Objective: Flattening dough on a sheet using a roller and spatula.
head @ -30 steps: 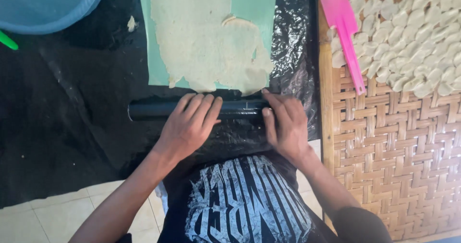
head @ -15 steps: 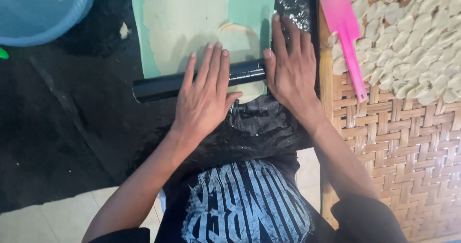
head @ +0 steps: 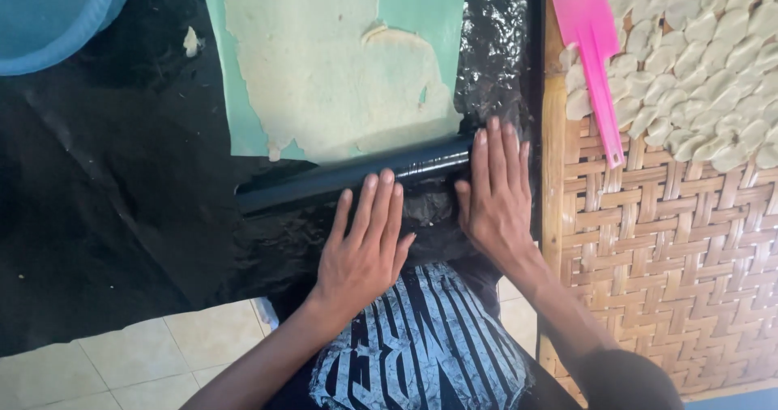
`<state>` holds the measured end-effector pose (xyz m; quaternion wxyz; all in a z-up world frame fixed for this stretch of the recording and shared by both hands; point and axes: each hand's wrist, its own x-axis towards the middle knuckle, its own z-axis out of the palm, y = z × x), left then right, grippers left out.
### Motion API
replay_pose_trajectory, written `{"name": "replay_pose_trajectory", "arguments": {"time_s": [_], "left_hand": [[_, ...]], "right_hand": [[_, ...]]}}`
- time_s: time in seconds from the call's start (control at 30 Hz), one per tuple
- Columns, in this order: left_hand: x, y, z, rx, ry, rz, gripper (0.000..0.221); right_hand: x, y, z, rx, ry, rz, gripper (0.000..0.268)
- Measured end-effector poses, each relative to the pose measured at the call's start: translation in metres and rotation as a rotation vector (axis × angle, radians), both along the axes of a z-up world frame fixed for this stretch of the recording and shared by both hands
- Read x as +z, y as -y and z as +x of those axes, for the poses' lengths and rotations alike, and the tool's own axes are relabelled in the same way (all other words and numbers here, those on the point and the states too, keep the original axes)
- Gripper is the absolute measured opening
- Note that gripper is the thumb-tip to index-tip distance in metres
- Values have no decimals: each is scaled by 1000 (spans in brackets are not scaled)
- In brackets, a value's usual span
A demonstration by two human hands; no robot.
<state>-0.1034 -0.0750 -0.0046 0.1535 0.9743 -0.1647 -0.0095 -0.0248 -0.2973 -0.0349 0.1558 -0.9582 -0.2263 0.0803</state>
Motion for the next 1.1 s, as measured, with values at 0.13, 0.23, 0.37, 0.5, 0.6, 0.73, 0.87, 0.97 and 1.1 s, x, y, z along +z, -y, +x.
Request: {"name": "replay_pose_trajectory", "arguments": {"time_s": [0.13,0.23,0.37,0.5,0.6,0.73,0.87,0.97,1.1], "left_hand": [[-5,-3,-21,22,-11,-261,50],[4,-12,-10,30,157,-271,39],[6,-20,10,39,79,-80,44],[6,-29,15,-51,42,-88,46],[10,-37,26,-69,148,-35,42],[6,-53,62,-28,153,3,41],[3,-48,78,43,11,-41,56],[-2,-42,98,101,-53,-72,72],[-28,-45,145,122,-139,-19,82]], "right_hand": [[7,12,-29,20,19,2,60],[13,14,-39,-12,72,69,55],[25,4,-27,-79,185,206,37],[33,-5,-14,-135,77,341,33],[42,-11,-5,-112,124,274,33],[38,-25,12,-75,210,294,35],[23,-34,27,-58,142,166,48],[15,-36,43,-36,70,26,61],[16,-43,88,-9,44,20,70]]}}
